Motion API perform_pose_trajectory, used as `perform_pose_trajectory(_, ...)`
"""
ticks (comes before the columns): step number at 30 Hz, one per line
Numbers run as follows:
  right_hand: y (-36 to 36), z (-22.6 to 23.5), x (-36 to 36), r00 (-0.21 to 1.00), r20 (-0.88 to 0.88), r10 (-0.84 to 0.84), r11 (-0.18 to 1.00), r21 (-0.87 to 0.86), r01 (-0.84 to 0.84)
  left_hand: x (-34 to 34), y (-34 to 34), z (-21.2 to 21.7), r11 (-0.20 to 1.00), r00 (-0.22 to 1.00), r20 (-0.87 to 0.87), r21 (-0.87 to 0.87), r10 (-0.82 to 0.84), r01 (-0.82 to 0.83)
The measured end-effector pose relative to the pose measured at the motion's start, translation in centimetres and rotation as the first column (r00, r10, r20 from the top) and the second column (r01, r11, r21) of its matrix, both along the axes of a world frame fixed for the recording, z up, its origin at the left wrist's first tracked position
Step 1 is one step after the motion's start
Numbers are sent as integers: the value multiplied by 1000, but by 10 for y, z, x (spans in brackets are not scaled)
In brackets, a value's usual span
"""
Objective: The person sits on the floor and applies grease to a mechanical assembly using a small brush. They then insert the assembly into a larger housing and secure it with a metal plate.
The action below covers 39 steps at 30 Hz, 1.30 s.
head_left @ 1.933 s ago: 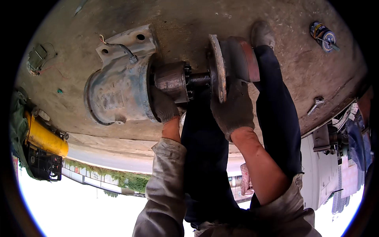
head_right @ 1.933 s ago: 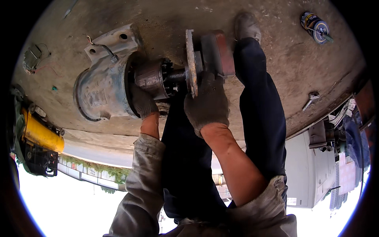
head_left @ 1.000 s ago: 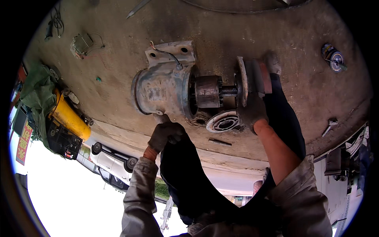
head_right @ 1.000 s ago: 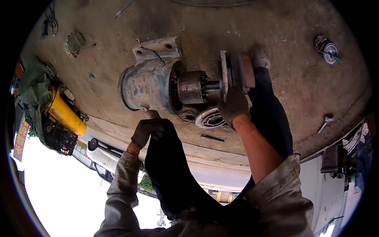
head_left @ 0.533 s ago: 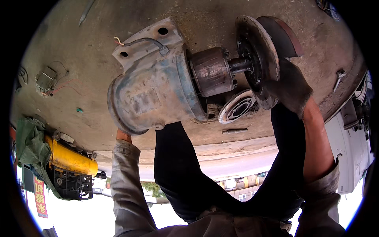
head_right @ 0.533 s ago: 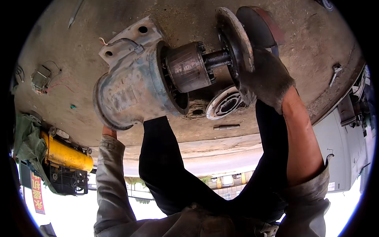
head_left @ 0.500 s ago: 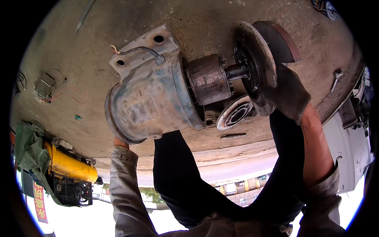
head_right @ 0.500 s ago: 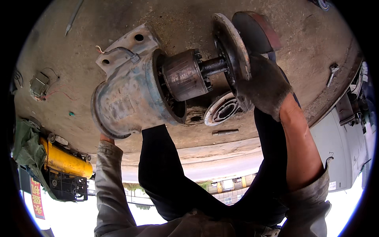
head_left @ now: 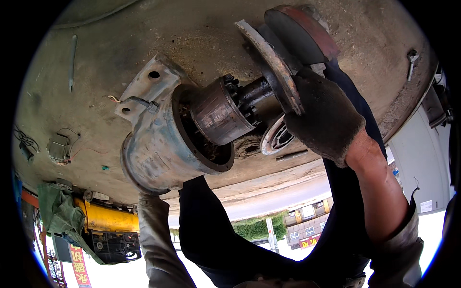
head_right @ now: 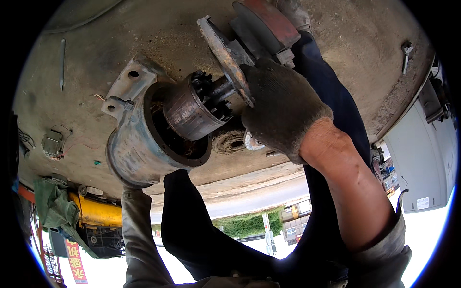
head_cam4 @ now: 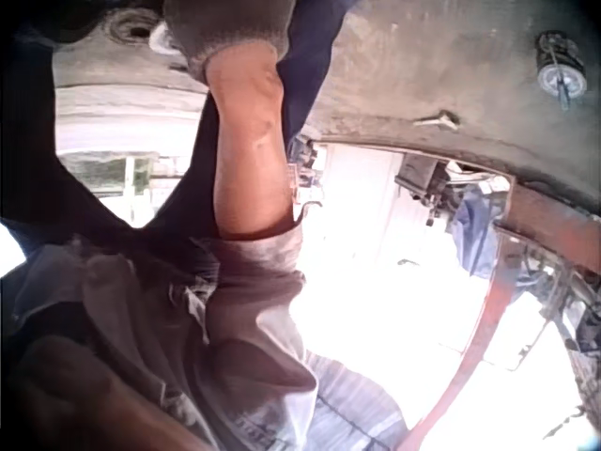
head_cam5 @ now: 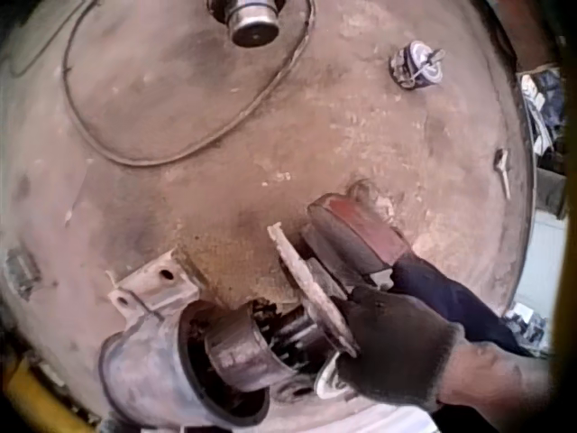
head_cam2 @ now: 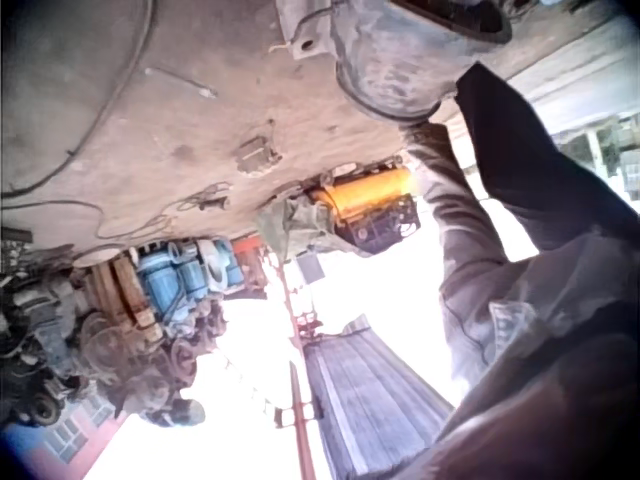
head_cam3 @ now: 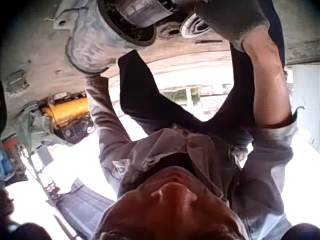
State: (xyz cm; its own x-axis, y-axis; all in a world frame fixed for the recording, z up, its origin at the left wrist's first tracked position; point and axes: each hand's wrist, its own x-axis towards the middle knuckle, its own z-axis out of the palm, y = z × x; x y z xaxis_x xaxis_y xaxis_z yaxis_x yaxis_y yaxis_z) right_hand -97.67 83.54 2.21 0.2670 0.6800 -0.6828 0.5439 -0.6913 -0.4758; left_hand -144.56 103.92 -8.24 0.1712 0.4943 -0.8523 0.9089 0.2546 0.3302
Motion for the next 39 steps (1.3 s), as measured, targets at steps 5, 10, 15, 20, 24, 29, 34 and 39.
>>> perform_pose_trajectory(5, -5, -1, -5, 984, 23, -175, 983, 67, 173, -4, -1, 2, 997, 999, -27, 57, -42, 44)
perform_pose_trajectory(10, -45, 29, -63, 796, 160, -584, 810, 52, 584, -25, -29, -11, 994, 995, -11, 45, -97, 98)
perform_pose_trajectory(15, -27, -7, -36, 913, 143, -382, 922, 121, 367, -15, -21, -27, 980, 995, -59, 176, -79, 89)
perform_pose_trajectory(20, -37, -9, -36, 879, -9, -477, 878, 51, 476, 0, -35, -45, 974, 997, -52, 214, -64, 74)
perform_pose_trajectory(24, -31, -20, -30, 879, 55, -473, 880, 77, 469, 3, -37, -44, 967, 994, -79, 238, -73, 89)
perform_pose_trajectory(29, -39, -15, -35, 887, 18, -461, 887, 53, 460, 5, -34, -42, 967, 994, -80, 237, -77, 94)
perform_pose_trajectory(34, -33, -14, -39, 885, 18, -465, 885, 22, 465, 2, -33, -37, 967, 992, -96, 233, -79, 99)
perform_pose_trajectory(39, -27, -12, -48, 869, -42, -494, 865, 75, 496, -1, -30, -29, 965, 992, -107, 243, -73, 97)
